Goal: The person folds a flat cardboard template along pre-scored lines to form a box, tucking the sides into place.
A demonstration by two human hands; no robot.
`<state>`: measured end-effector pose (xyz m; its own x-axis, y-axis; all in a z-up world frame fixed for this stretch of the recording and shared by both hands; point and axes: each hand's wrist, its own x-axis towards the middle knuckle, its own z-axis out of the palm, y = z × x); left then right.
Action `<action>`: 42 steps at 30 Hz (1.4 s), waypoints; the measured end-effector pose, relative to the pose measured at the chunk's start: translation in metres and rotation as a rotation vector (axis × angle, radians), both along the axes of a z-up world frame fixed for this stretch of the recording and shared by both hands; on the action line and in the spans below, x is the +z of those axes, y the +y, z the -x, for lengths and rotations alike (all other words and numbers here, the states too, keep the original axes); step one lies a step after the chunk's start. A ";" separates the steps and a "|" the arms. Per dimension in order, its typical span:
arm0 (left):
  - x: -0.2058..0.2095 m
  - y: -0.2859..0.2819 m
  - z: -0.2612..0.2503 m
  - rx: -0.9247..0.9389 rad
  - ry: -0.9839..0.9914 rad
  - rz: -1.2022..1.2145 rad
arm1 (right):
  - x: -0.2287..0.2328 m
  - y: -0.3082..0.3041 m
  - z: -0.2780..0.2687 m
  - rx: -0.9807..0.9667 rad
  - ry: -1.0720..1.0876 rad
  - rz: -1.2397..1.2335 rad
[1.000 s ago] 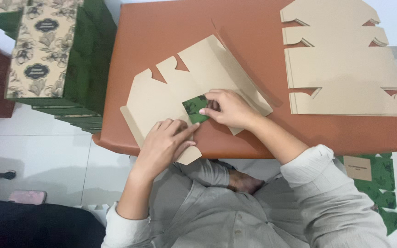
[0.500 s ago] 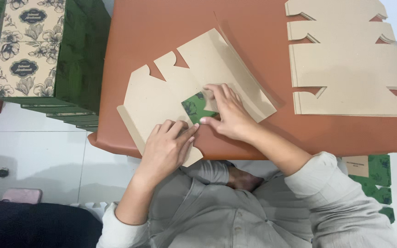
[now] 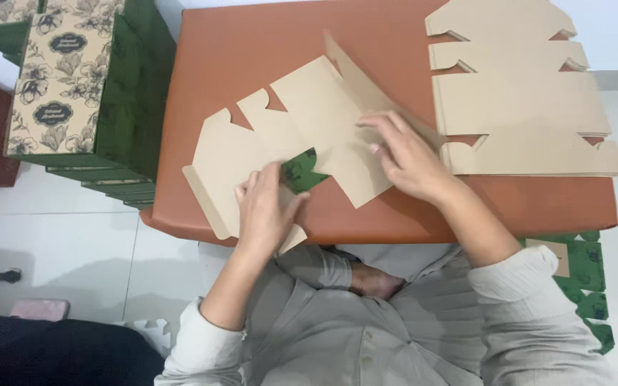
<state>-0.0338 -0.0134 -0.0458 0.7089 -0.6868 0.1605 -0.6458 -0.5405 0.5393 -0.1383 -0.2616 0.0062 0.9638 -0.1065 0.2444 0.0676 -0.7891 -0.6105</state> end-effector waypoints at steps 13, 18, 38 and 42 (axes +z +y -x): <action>0.044 0.020 -0.058 -0.166 -0.061 0.173 | 0.002 0.015 0.044 -0.041 0.277 0.625; 0.068 0.020 -0.052 -0.230 -0.034 0.174 | -0.040 0.032 0.039 -0.100 -0.017 0.910; 0.035 -0.008 -0.041 -0.331 -0.052 -0.219 | -0.011 0.003 0.009 -0.288 0.467 0.106; 0.016 -0.029 -0.050 -0.256 0.013 -0.255 | -0.034 -0.002 0.008 -0.306 0.339 -0.140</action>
<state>0.0161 -0.0420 -0.0294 0.5098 -0.8590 -0.0463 -0.7717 -0.4805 0.4168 -0.1463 -0.2640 -0.0276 0.9060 -0.4073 -0.1151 -0.3762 -0.6506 -0.6597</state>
